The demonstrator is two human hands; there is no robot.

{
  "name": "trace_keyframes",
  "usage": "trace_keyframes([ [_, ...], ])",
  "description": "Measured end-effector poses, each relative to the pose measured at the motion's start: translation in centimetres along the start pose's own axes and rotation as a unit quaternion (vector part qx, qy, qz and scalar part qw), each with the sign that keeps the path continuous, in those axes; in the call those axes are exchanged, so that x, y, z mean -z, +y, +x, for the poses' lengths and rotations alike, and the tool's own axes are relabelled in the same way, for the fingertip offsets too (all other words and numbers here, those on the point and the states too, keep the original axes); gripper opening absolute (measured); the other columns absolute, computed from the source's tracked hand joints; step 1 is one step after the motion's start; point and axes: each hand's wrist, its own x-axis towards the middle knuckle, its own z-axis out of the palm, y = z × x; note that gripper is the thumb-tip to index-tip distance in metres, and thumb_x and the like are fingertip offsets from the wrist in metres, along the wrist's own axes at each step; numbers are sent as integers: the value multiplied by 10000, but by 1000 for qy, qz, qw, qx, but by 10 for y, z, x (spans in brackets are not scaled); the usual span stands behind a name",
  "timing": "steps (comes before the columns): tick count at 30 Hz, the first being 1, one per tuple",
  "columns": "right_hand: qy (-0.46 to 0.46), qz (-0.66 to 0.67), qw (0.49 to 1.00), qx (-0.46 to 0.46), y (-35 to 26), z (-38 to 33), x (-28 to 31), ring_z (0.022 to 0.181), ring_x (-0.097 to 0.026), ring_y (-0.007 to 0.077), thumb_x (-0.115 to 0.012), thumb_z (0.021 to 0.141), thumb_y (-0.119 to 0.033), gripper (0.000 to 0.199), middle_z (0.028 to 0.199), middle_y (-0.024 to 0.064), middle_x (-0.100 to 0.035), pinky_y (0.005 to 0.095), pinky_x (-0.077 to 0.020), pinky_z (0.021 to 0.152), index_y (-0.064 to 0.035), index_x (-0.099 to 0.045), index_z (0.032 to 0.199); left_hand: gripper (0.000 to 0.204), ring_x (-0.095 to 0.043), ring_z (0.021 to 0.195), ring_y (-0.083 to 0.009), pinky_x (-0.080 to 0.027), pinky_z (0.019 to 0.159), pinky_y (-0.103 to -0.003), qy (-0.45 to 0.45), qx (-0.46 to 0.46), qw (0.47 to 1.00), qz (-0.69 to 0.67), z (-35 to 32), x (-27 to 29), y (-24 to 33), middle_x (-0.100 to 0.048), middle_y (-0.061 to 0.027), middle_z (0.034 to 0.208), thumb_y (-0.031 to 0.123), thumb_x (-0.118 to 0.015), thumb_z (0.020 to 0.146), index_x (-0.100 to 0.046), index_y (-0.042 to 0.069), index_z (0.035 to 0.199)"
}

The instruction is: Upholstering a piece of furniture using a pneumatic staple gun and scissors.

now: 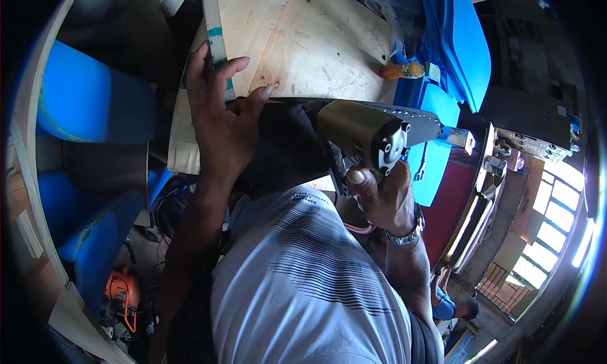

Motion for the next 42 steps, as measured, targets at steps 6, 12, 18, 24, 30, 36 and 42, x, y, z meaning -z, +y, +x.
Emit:
trace_keyframes([
  [6, -27, -103, 993, 57, 1, 8, -8, 480, -611, 285, -760, 931, -605, 656, 568, 134, -590, 392, -454, 459, 42, -685, 852, 443, -505, 1403, -365, -636, 838, -351, 9, 33, 998, -49, -2, -3, 2, -391, -219, 1582, 141, -832, 888, -652, 84, 1289],
  [12, -36, -96, 993, 52, -4, 8, -14, 442, -562, 297, -718, 913, -689, 757, 512, 134, -524, 409, -432, 446, 44, -627, 747, 438, -499, 1403, -376, -633, 852, -363, 18, 7, 999, -41, -2, -3, -4, -386, -219, 1580, 151, -825, 885, -652, 88, 1283],
  [18, -32, -137, 989, 54, -4, 12, -23, 439, -553, 276, -684, 889, -760, 843, 500, 129, -510, 413, -429, 446, 48, -580, 671, 395, -494, 1418, -394, -429, 1146, -475, 34, -31, 999, -12, -4, -4, -10, -436, -241, 1567, 215, -753, 957, -644, 46, 1296],
  [24, -45, -56, 996, 61, -7, 18, -21, 435, -541, 256, -659, 901, -768, 843, 495, 113, -506, 405, -431, 446, 40, -589, 673, 347, -537, 1381, -374, -401, 1169, -464, 107, -10, 983, -150, -12, -15, -24, -522, -263, 1501, 254, -477, 1134, -585, 20, 1366],
  [30, -53, -139, 986, 73, -26, 22, -28, 555, -696, 398, -740, 920, -639, 699, 590, 197, -642, 450, -531, 506, 51, -635, 877, 508, -555, 1354, -339, -476, 1099, -457, 130, -64, 971, -193, -14, -15, -31, -534, -258, 1471, 383, -379, 1166, -504, -40, 1419],
  [36, -57, -75, 988, 121, -4, 4, -15, 490, -630, 371, -697, 906, -721, 724, 542, 168, -578, 445, -484, 488, -9, -617, 806, 498, -586, 1297, -341, -493, 1086, -431, 91, -30, 989, -112, -5, -17, -25, -558, -252, 1447, 373, -412, 1159, -542, -64, 1360],
  [42, -110, -69, 992, -5, 90, -103, 27, 461, -578, 260, -700, 955, -652, 688, 530, 125, -554, 399, -471, 500, 14, -688, 787, 376, -540, 1355, -408, -415, 1160, -485, 15, -70, 995, 67, 9, 7, 11, -535, -284, 1474, 212, -563, 1111, -542, -51, 1378],
])
